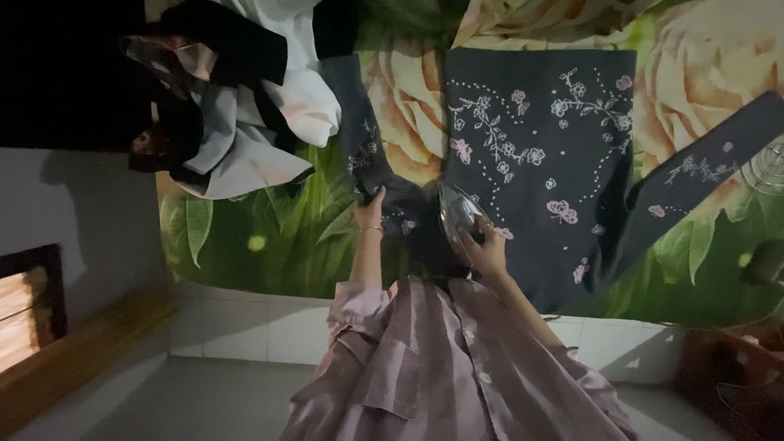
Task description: Ironing a black floral long-sleeved garment on a bed and then folding it.
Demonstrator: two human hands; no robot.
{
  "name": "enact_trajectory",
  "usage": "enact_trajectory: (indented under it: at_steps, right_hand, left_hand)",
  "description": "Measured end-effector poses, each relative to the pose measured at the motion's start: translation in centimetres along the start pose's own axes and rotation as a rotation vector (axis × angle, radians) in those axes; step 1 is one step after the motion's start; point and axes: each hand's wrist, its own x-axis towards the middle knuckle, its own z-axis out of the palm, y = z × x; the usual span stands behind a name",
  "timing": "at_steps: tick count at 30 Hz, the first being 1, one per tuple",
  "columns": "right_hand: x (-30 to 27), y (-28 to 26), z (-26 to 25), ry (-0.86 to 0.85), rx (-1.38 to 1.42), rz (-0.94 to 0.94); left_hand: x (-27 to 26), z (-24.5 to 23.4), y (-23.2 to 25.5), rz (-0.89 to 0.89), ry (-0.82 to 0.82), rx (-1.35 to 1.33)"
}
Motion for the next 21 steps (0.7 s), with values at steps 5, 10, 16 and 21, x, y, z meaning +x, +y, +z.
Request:
enact_trajectory:
  at_steps: [5,10,16,21]
  right_hand:
    - [0.1,0.1,-0.1,-0.09,-0.133,-0.097]
    - [0.1,0.3,0.5,-0.167,-0.15,-0.423]
    - [0.7,2.5,2.2,0.164,-0.004,-0.225]
    - [1.0,1.4,0.2,-0.159,-0.199,-0.212]
  left_hand:
    - [-1.4,-0.3,-0.4,0.02,0.069,0.23]
    - [-3.7,-0.6,-0.9,0.118,0.014,0.236]
    - [-4.3,-1.6,-3.9,0.046,-0.002,0.179]
    - [-6.1,-1.3,-4.1,0.181,-0.004,0.181]
